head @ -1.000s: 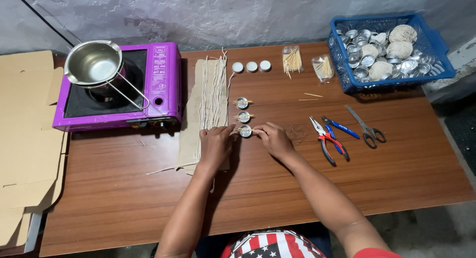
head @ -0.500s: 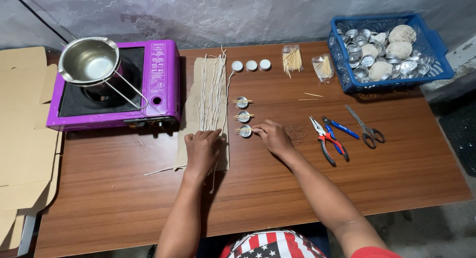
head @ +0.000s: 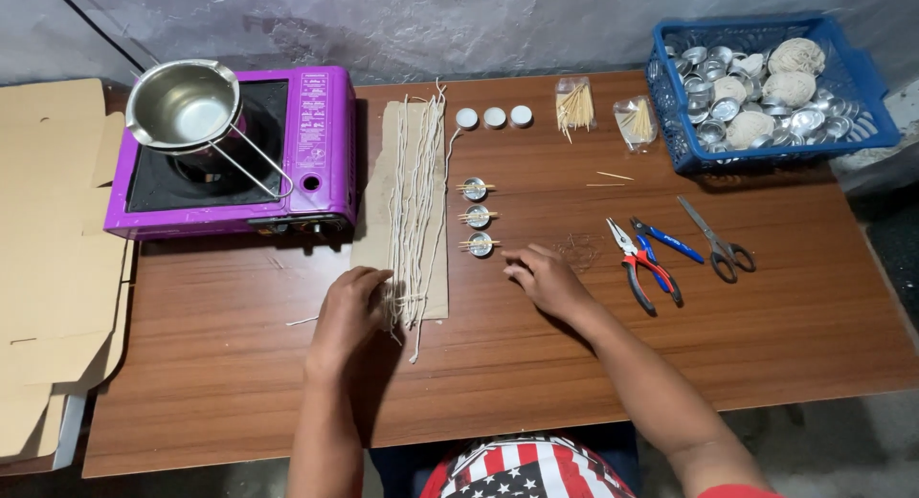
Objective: Preparing candle wicks by cutting them to size and attaching metal wick tabs using pliers and scissors.
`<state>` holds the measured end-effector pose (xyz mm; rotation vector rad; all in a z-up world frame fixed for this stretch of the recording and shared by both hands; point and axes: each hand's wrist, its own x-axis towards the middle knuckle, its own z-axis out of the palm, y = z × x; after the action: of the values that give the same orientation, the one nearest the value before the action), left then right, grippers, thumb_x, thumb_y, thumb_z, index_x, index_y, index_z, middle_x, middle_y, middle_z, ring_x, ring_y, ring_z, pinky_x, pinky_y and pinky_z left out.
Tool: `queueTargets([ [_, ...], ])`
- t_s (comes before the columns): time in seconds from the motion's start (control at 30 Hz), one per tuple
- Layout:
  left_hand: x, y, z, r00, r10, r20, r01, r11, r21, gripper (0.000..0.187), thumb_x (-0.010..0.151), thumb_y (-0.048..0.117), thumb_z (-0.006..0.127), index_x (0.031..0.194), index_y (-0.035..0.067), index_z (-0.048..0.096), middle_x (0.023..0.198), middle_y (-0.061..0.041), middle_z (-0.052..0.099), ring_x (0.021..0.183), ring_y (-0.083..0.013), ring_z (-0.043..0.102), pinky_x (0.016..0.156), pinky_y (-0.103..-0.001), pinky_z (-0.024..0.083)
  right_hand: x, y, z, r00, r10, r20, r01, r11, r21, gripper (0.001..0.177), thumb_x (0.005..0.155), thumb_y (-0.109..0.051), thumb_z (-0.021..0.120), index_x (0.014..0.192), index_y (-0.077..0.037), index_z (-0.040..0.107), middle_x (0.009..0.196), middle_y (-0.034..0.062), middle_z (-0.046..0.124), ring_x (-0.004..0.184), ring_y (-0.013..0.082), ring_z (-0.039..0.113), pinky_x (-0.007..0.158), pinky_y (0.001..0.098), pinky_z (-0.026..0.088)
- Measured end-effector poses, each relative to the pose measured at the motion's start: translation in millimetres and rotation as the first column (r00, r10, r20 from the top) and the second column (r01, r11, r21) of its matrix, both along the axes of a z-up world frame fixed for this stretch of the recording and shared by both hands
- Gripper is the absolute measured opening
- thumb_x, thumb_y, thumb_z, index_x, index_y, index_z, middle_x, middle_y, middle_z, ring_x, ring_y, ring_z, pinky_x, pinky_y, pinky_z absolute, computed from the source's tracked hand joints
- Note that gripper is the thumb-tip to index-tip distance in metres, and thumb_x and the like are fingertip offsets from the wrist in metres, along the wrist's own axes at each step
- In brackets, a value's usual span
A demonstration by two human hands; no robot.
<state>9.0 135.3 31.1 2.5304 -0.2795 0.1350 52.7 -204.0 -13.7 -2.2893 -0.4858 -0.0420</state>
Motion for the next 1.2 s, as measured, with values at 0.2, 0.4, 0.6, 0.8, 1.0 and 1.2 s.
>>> queueTargets([
  [0.2, -24.5, 18.5, -24.1, 0.988, 0.022, 0.153, -0.013, 0.998, -0.058, 0.027, 0.082, -0.002, 0.070, 0.106, 0.005, 0.078, 0.094, -0.014, 0.072, 0.088, -0.0373, 0.072, 0.080, -0.042, 0.059, -42.5, -19.7, 31.2, 0.985, 0.090, -0.150, -0.088, 0.996, 0.020, 0.020, 0.092, -0.010, 0.070, 0.110, -0.009, 0.078, 0.087, 0.0127, 0.074, 0.085, 0.0304, 0.074, 0.078, 0.0403, 0.060],
  [0.4, -17.8, 6.9, -49.0, 0.954, -0.043, 0.296, 0.018, 0.996, 0.085, 0.014, 0.083, 0.012, 0.076, 0.096, 0.016, 0.079, 0.092, -0.007, 0.068, 0.084, -0.0314, 0.070, 0.073, -0.041, 0.057, -60.5, -47.8, 14.9, 0.997, 0.071, 0.040, -0.076, 0.988, 0.132, 0.015, 0.091, -0.011, 0.073, 0.104, -0.014, 0.080, 0.080, 0.0065, 0.074, 0.077, 0.0239, 0.074, 0.069, 0.0333, 0.060],
  [0.6, -15.4, 4.7, -62.3, 0.954, -0.045, 0.298, 0.019, 0.996, 0.091, 0.008, 0.086, 0.015, 0.075, 0.092, 0.019, 0.079, 0.088, -0.003, 0.068, 0.083, -0.0264, 0.070, 0.074, -0.036, 0.056, -56.2, -128.2, 0.1, 0.773, -0.453, 0.444, 0.225, 0.850, 0.475, 0.011, 0.081, -0.004, 0.082, 0.092, -0.005, 0.082, 0.076, 0.0079, 0.073, 0.063, 0.0208, 0.066, 0.060, 0.0279, 0.052],
  [0.8, -16.5, 18.2, -56.4, 0.951, -0.028, 0.307, -0.006, 0.994, 0.110, 0.008, 0.088, 0.016, 0.075, 0.095, 0.015, 0.075, 0.091, -0.004, 0.067, 0.091, -0.0270, 0.068, 0.079, -0.037, 0.055, -31.3, -241.7, -0.2, 0.726, -0.579, 0.371, 0.633, 0.774, -0.030, 0.020, 0.095, 0.004, 0.075, 0.113, -0.003, 0.079, 0.091, 0.0167, 0.066, 0.089, 0.0377, 0.067, 0.080, 0.0424, 0.055],
  [1.0, -32.8, 4.6, -3.3, 0.962, 0.045, 0.271, -0.094, 0.980, 0.173, 0.009, 0.099, 0.017, 0.061, 0.105, 0.015, 0.068, 0.097, 0.000, 0.071, 0.100, -0.0243, 0.060, 0.085, -0.043, 0.038, -25.6, -275.2, -21.5, 0.658, -0.753, -0.025, 0.703, 0.626, -0.338, 0.044, 0.098, -0.003, 0.056, 0.142, 0.000, 0.061, 0.129, 0.0236, 0.058, 0.117, 0.0408, 0.059, 0.105, 0.0463, 0.045],
  [1.2, -25.6, -24.6, 4.4, 0.960, -0.182, 0.211, 0.175, 0.983, 0.054, 0.066, 0.068, -0.018, 0.054, 0.128, 0.009, 0.061, 0.110, -0.008, 0.066, 0.099, -0.0269, 0.062, 0.089, -0.043, 0.043, -18.5, -271.2, 3.8, 0.594, -0.763, -0.257, 0.594, 0.631, -0.499, 0.058, 0.097, -0.013, 0.046, 0.154, -0.020, 0.051, 0.128, 0.0217, 0.050, 0.110, 0.0435, 0.060, 0.098, 0.0490, 0.049],
])
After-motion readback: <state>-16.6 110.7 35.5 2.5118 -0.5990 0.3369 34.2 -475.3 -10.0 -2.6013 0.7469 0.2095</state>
